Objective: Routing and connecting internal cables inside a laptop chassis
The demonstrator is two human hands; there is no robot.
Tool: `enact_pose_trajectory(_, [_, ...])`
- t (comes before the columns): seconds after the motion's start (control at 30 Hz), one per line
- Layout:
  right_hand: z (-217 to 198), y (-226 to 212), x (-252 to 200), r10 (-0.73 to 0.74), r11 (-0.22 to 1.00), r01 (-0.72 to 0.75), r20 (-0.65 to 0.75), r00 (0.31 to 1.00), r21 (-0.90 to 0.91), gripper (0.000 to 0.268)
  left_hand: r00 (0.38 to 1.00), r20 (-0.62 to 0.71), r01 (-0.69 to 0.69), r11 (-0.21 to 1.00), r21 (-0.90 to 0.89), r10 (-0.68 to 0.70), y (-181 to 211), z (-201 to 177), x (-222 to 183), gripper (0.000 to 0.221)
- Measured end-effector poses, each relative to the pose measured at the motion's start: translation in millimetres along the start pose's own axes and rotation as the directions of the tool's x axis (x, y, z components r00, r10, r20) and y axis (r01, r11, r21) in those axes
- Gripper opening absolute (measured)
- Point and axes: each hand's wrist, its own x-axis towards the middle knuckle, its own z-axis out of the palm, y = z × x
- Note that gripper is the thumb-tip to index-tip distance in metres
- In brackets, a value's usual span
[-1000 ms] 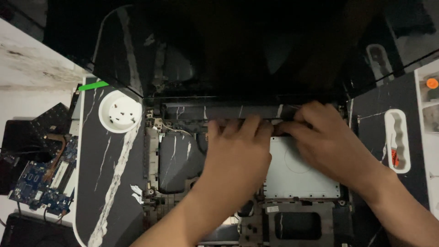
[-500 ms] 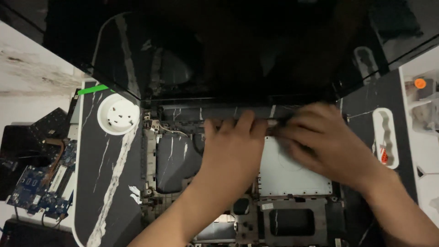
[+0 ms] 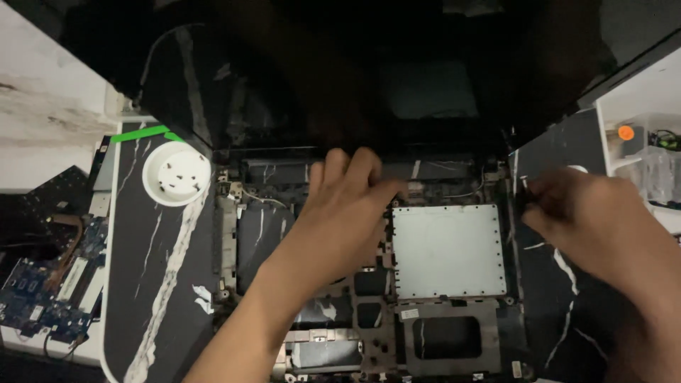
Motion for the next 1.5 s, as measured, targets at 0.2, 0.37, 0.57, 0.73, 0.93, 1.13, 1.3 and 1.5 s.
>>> enact_pose_trajectory(0.2, [3, 8, -7, -0.103, 0.509, 0.378, -0.382, 0.919, 0.773, 0.016, 0.996, 0.086, 0.042, 0.985, -0.166, -0.028, -8, -6, -1, 0.058])
enact_pose_trajectory(0.37, [25, -60, -7, -0.21, 0.132, 0.468, -0.436, 0.875, 0.874, 0.018, 0.976, 0.192, 0.146, 0.962, -0.231, -0.102, -8, -11, 4, 0.069])
enact_pose_trajectory(0.57, [25, -90, -8, -0.284, 0.273, 0.523, -0.451, 0.846, 0.808, 0.014, 0.978, 0.173, 0.156, 0.961, -0.23, -0.118, -11, -3, 2, 0.069])
enact_pose_trajectory(0.73, [23, -95, -10, -0.29, 0.351, 0.574, -0.497, 0.818, 0.74, 0.013, 0.974, 0.181, 0.177, 0.959, -0.221, -0.138, -10, -1, 3, 0.067])
enact_pose_trajectory(0.93, [26, -94, -11, -0.318, 0.411, 0.546, -0.447, 0.836, 0.73, 0.015, 0.972, 0.19, 0.182, 0.956, -0.228, -0.139, -9, -3, 2, 0.066])
enact_pose_trajectory(1.13, [28, -94, -12, -0.327, 0.398, 0.6, -0.504, 0.799, 0.694, 0.015, 0.974, 0.177, 0.184, 0.947, -0.263, -0.14, -8, -6, 3, 0.068])
enact_pose_trajectory(1.3, [27, -93, -14, -0.31, 0.473, 0.566, -0.474, 0.824, 0.675, 0.02, 0.984, 0.127, 0.149, 0.959, -0.24, -0.121, -8, -4, 1, 0.06])
enact_pose_trajectory(1.5, [42, -83, -15, -0.305, 0.61, 0.548, -0.469, 0.829, 0.572, 0.023, 0.981, 0.137, 0.17, 0.953, -0.249, -0.139, -7, -7, 1, 0.044])
